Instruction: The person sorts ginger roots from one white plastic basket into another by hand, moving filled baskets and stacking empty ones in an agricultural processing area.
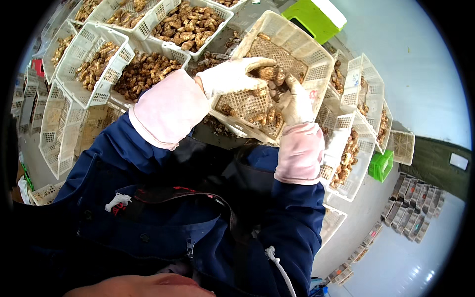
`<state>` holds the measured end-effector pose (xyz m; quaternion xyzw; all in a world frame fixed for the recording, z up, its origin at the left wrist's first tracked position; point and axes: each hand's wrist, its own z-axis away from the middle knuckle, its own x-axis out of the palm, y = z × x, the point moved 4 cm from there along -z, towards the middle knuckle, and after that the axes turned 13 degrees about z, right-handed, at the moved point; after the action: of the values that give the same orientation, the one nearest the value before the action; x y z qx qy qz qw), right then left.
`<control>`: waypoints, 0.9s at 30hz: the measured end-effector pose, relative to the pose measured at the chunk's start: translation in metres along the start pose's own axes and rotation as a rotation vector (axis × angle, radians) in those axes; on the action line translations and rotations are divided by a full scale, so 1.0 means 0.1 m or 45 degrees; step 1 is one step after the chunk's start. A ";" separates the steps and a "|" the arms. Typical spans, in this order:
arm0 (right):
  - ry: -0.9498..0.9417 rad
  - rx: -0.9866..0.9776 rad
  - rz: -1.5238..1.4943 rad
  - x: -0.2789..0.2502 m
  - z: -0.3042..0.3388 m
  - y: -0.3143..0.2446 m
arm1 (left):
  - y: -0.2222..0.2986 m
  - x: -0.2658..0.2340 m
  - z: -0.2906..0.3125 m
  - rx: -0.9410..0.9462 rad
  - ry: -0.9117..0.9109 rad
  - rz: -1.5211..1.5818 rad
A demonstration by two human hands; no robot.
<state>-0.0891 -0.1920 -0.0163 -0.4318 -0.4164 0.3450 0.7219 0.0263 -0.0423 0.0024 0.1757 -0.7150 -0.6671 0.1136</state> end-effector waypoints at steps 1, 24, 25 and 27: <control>0.028 -0.055 0.083 0.09 0.10 -0.03 | 0.01 0.05 0.02 -0.065 0.028 0.134; 0.283 -0.228 0.295 0.22 0.11 -0.04 | 0.14 -0.04 0.11 -0.576 0.218 0.342; 0.313 -0.184 0.227 0.29 0.11 -0.03 | 0.13 -0.09 0.14 -0.507 0.279 0.397; 0.337 -0.130 0.252 0.33 0.12 -0.02 | 0.06 -0.09 0.10 -0.418 0.305 0.459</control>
<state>-0.0862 -0.1605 -0.0013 -0.5484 -0.2900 0.3331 0.7101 0.0304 -0.0295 0.0082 0.1023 -0.5985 -0.7176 0.3412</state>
